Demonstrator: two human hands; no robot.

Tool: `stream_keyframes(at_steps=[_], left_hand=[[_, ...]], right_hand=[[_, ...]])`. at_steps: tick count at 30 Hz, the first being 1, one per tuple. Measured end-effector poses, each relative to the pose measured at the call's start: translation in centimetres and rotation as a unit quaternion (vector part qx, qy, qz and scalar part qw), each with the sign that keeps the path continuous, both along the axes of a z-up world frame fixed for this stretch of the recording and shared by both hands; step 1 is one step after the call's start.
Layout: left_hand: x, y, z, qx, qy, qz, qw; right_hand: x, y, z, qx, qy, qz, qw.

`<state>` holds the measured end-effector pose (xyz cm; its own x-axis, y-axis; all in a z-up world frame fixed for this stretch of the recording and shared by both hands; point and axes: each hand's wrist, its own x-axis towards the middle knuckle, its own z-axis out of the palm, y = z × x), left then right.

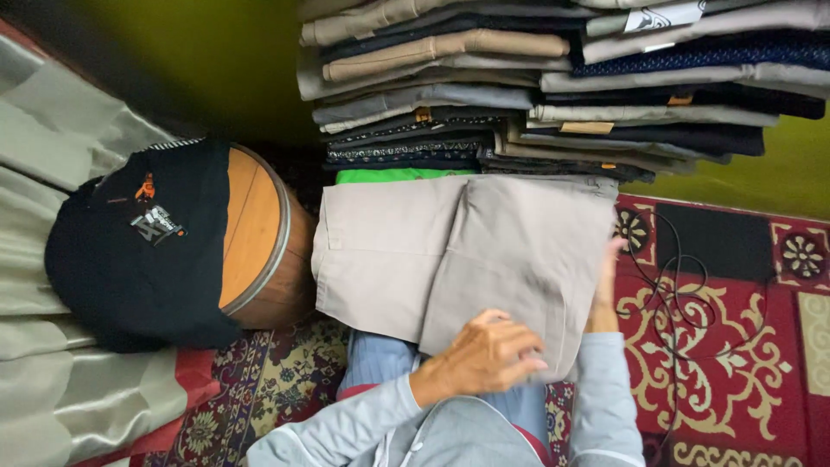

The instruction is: Fold various shirts and pants and place them into organized stacks.

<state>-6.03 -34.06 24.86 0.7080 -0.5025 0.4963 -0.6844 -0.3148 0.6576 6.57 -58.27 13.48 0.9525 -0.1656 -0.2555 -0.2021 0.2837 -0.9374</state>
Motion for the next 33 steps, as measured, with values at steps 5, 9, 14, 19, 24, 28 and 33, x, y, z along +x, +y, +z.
stream_keyframes(at_steps=[5, 9, 14, 19, 24, 28, 33], left_hand=[[4.5, 4.1, -11.5, 0.033, 0.075, 0.123, 0.989], [8.1, 7.4, -15.5, 0.064, 0.147, 0.184, 0.97], [9.9, 13.3, -21.9, 0.22, 0.059, 0.287, 0.931], [11.1, 20.0, -24.5, 0.303, -0.004, 0.398, 0.866], [13.1, 16.8, -26.1, 0.425, 0.05, 0.418, 0.802], [15.4, 6.9, -22.6, 0.327, 0.063, 0.261, 0.906], [17.3, 3.9, -25.4, 0.204, 0.074, 0.15, 0.965]], right_hand=[[-1.1, 0.4, -1.7, -0.099, 0.123, -0.017, 0.987], [0.8, -1.6, -11.8, -0.48, 0.066, 0.003, 0.875], [-2.7, -3.1, -5.7, -0.55, 0.045, -0.028, 0.834], [-6.6, -9.9, -10.7, -0.594, 0.223, 0.028, 0.772], [-6.6, -8.0, -5.4, -0.692, 0.23, 0.068, 0.681], [-1.0, -2.8, -4.3, -0.634, 0.057, 0.036, 0.771], [3.3, 2.7, -7.3, -0.657, 0.04, 0.074, 0.749]])
